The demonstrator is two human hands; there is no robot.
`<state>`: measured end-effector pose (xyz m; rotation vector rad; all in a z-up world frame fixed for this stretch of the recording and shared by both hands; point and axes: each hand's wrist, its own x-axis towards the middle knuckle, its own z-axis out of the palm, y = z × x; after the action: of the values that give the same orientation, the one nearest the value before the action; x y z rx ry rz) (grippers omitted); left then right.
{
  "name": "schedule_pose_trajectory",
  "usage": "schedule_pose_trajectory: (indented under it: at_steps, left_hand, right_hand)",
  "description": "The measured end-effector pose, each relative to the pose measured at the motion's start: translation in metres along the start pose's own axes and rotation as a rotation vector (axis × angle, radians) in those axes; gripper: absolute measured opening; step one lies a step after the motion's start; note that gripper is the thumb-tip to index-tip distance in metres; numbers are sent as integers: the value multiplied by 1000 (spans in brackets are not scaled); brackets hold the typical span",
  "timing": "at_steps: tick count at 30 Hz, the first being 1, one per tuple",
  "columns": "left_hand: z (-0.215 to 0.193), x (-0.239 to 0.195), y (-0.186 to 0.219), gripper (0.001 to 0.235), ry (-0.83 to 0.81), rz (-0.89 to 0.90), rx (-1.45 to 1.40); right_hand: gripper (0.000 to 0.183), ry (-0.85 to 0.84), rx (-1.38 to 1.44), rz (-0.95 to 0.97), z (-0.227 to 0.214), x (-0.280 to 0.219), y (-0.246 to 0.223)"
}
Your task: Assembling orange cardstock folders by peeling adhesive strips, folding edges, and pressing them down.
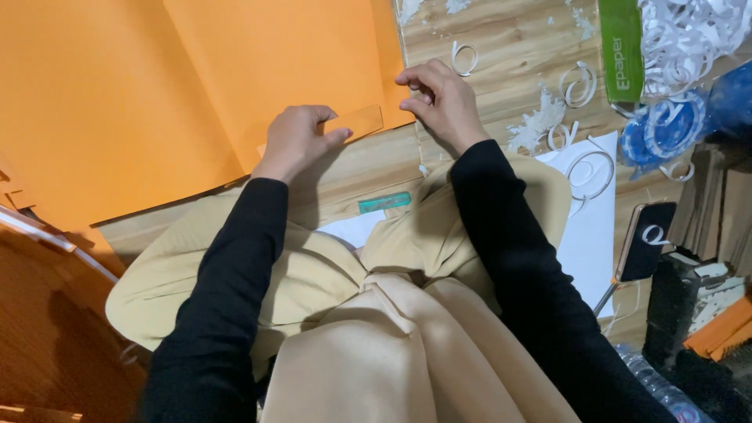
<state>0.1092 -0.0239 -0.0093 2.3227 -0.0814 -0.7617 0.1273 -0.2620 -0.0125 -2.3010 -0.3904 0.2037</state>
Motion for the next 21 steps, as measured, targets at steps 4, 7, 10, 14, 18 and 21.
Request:
schedule_pose_trajectory:
  at_steps: [4, 7, 10, 14, 18, 21]
  left_hand:
    - [5, 6, -3, 28, 14, 38, 32]
    - [5, 8, 2, 31, -5, 12, 26]
    - [5, 12, 6, 51, -33, -35, 47]
    - [11, 18, 3, 40, -20, -52, 54]
    - [15, 21, 4, 43, -54, -69, 23]
    - [18, 22, 3, 45, -34, -52, 48]
  right_hand:
    - [27, 5, 73, 62, -2, 2, -5]
    - [27, -5, 148, 108, -2, 2, -5]
    - [27, 3, 151, 129, -2, 2, -6]
    - [27, 2, 127, 134, -1, 2, -6]
    - [26, -2, 90, 135, -3, 2, -8]
    - [26, 7, 77, 116, -1, 2, -5]
